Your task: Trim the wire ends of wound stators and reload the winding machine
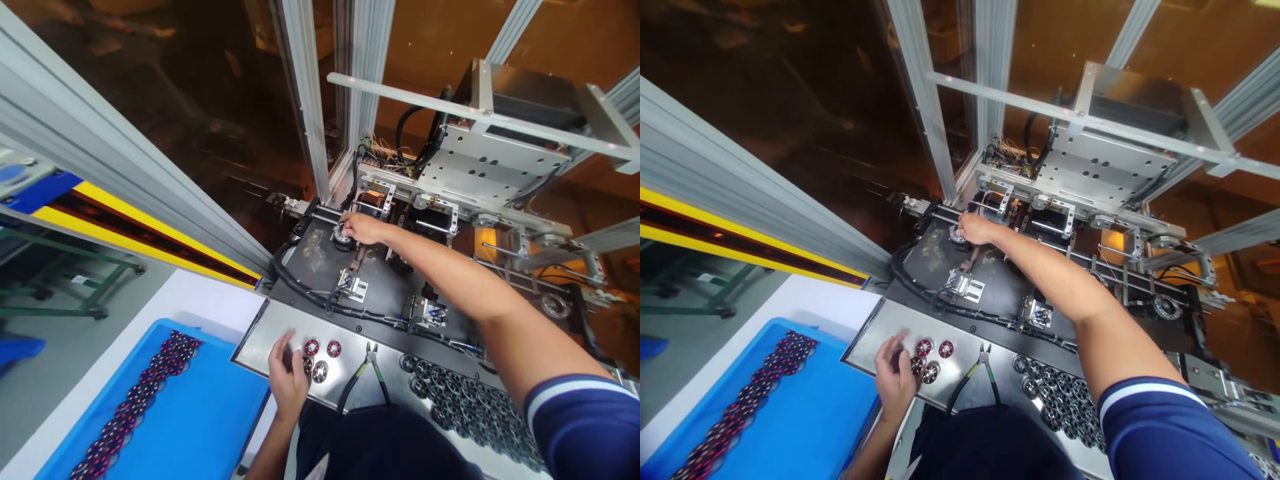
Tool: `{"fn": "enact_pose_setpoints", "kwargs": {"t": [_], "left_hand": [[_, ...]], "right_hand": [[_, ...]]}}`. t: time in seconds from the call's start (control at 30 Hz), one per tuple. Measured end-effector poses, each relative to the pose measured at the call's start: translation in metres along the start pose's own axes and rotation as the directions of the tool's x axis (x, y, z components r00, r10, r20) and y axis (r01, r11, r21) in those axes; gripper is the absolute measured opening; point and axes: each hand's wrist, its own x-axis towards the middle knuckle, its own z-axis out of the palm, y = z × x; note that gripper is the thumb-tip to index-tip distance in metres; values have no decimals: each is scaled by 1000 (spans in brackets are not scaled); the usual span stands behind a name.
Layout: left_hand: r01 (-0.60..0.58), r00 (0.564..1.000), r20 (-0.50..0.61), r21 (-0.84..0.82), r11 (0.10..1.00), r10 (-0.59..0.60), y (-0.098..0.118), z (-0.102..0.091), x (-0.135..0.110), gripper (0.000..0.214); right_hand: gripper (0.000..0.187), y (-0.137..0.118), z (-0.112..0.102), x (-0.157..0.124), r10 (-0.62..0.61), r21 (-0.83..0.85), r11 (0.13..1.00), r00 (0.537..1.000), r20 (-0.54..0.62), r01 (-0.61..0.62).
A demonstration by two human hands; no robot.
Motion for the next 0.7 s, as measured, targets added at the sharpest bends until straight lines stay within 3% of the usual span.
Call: {"fn": "enact_pose_setpoints", "kwargs": {"t": [0.33,0.7], "left_hand": [[-32,998,-49,34,999,34,-4,3,0,47],[-36,998,-41,60,998,38,-4,3,0,44]], "right_hand": [[32,-34,-10,-8,238,-70,969,971,21,-236],[33,-34,0,-5,271,-102,958,963,6,-269]]}}
